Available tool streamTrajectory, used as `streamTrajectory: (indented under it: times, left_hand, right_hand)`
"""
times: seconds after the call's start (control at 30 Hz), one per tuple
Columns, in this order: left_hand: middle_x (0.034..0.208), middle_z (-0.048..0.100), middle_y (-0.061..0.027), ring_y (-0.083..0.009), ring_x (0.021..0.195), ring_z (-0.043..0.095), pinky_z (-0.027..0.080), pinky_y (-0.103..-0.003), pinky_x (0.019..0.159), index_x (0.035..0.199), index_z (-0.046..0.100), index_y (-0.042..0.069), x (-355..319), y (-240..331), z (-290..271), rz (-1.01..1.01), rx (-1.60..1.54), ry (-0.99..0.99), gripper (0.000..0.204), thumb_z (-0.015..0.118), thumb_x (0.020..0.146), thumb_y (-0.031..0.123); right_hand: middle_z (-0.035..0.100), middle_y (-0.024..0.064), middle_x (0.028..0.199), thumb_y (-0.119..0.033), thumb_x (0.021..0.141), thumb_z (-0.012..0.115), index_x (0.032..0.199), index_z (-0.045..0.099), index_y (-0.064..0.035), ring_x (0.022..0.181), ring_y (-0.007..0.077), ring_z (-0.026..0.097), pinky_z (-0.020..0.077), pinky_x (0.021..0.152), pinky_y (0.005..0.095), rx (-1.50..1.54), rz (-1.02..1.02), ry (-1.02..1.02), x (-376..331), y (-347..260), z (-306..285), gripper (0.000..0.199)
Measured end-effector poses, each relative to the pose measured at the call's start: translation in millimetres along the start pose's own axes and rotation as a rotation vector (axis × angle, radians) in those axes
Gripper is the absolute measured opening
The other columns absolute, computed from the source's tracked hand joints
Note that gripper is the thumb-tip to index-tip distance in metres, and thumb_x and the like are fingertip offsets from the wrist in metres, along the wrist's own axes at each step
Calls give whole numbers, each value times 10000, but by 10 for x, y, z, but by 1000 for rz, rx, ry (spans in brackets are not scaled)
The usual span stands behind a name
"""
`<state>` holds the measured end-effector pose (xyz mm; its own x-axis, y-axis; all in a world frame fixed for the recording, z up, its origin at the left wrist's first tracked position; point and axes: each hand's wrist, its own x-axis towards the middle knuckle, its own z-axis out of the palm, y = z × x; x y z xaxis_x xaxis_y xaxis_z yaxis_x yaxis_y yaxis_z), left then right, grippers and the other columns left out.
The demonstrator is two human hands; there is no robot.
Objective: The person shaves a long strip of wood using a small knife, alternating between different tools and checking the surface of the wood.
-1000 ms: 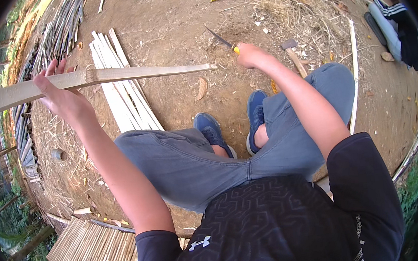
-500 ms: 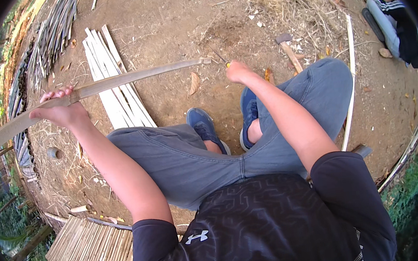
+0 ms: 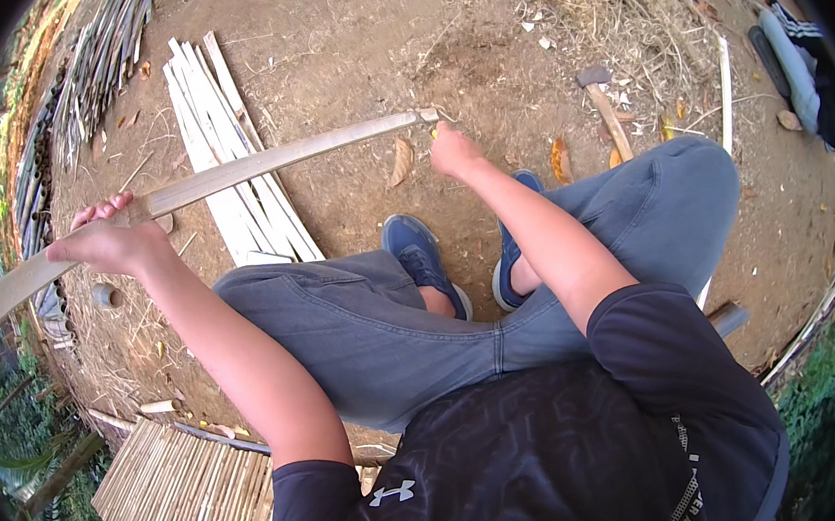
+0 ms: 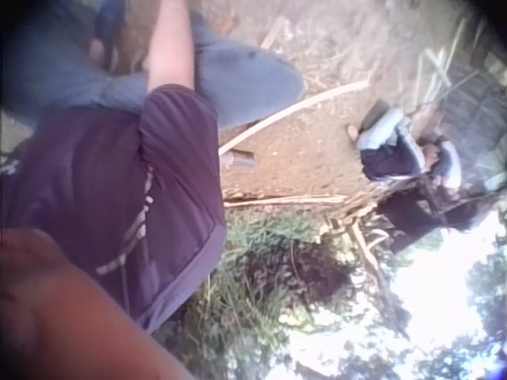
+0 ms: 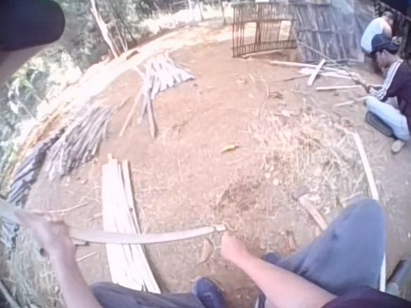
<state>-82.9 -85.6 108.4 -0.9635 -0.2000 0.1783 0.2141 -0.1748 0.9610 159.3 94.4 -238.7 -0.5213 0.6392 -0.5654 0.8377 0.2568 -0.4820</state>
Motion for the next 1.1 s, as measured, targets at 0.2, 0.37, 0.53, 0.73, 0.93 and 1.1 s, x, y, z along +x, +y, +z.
streamTrajectory:
  times: [0.2, 0.37, 0.53, 0.73, 0.93, 1.1]
  left_hand:
    - [487, 340, 1, -162, 453, 386, 399, -297, 525, 683, 444, 144, 63, -3, -82, 14, -95, -237, 802, 125, 837, 864]
    - [465, 360, 2, -159, 417, 391, 394, -308, 491, 665, 477, 138, 130, -55, -144, 14, -154, -339, 838, 139, 798, 893]
    - [463, 371, -1, -161, 415, 405, 400, -317, 486, 659, 514, 131, 209, -58, -215, 31, -218, -455, 869, 152, 761, 915]
    - [485, 380, -7, -171, 436, 418, 406, -322, 492, 667, 519, 124, 99, -34, -99, 39, -209, -424, 859, 157, 785, 893]
    - [599, 393, -36, -190, 532, 405, 479, -370, 584, 780, 406, 89, -243, 64, 186, 75, 36, -115, 699, 91, 981, 679]
    - [613, 401, -52, -186, 546, 409, 487, -376, 575, 787, 404, 80, -100, -13, 41, 87, 76, -49, 692, 91, 988, 664]
  right_hand:
    - [656, 235, 1187, -110, 929, 433, 1279, 533, -10, 1133, 381, 631, 506, 958, 466, -64, 14, -31, -81, -132, -266, 378]
    - [633, 241, 1233, -108, 942, 415, 1325, 513, 2, 1169, 375, 612, 494, 988, 462, -19, 53, -44, -58, -118, -298, 410]
    - [621, 268, 1223, -166, 926, 498, 1268, 528, 7, 1177, 402, 594, 477, 998, 475, -3, 62, -44, -45, -23, -239, 384]
    - [633, 294, 1174, -188, 932, 534, 1227, 521, 38, 1143, 422, 607, 483, 978, 488, -17, 82, -32, 7, 281, -102, 372]
    - [606, 282, 1241, -103, 896, 534, 1300, 506, 31, 1176, 401, 594, 470, 1009, 466, 50, 113, -56, 142, 280, -17, 426]
    - [584, 275, 1293, -88, 864, 601, 1295, 530, 15, 1207, 376, 586, 473, 1013, 442, 51, 93, -48, 193, 99, 28, 448]
